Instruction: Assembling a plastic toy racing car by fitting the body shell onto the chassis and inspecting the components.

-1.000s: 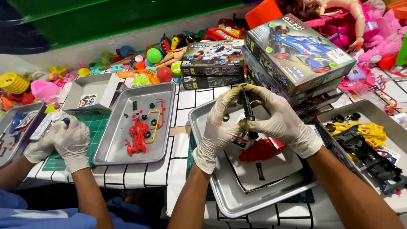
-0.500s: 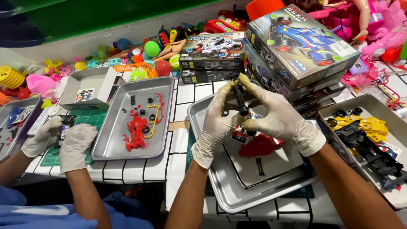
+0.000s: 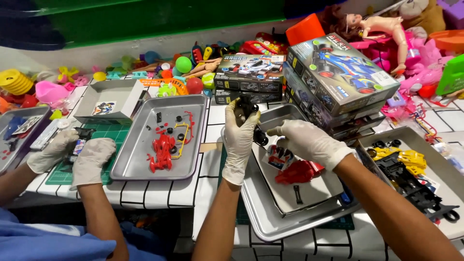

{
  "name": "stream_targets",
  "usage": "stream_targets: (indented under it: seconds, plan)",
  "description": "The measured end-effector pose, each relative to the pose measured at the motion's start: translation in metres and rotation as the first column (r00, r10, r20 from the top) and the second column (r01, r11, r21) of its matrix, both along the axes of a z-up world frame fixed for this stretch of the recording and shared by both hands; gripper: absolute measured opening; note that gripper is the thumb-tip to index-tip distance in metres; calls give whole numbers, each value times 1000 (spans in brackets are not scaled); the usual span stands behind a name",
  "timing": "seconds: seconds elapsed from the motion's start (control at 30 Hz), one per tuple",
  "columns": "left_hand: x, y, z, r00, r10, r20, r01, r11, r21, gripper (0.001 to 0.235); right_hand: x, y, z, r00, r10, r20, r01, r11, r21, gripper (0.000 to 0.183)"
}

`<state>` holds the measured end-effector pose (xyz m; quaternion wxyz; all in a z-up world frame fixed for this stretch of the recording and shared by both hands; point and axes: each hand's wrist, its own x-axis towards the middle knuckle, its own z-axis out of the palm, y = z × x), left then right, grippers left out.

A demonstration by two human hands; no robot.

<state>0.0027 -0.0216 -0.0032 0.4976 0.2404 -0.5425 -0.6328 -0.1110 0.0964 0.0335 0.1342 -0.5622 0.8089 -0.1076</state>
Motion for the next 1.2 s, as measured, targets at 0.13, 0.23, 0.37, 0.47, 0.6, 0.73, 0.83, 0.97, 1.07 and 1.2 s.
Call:
stream_targets:
  seconds: [0.13,0.23,0.37,0.47,0.6,0.73,0.83,0.97,1.07,1.2]
  plan:
    - [-7,-6,-6,991,-78,-111,82,996,32,57,-18,-32,-53,993,58,-104,-62,997,-42,31]
    - [-16,-10,-14,974,-149,-171,164,984,73,59,-33,-57,-100,979,76,-190,-85,996,-39,27]
    - [-9,-4,-3,977,-170,-126,176,983,44,62,-32,-68,-114,988,3,-153,-17,996,-88,28]
    - [-6,-2,0,977,-176,-117,179,984,12,65,-51,-75,-146,983,-38,-179,13,990,-140,23]
    - [-6,-1,-2,976,-180,-121,180,984,-14,67,-34,-68,-125,987,-62,-149,32,980,-195,24]
    - [-8,-3,-6,982,-166,-92,163,986,-34,65,-24,-53,-93,966,-11,-257,-19,993,-113,24]
    - [-6,-2,-4,992,-121,-25,120,991,-52,63,-20,-29,-52,979,54,-196,-83,986,-144,33]
    - [-10,-2,-9,992,-120,28,122,991,-59,67,-12,3,-1,959,-82,273,186,904,-385,31]
    - [-12,-2,-12,986,-124,115,133,988,-75,69,-17,15,1,884,4,468,299,764,-571,35]
    - [-14,4,-11,965,-159,207,177,981,-74,72,-23,14,-13,703,231,672,397,657,-641,44]
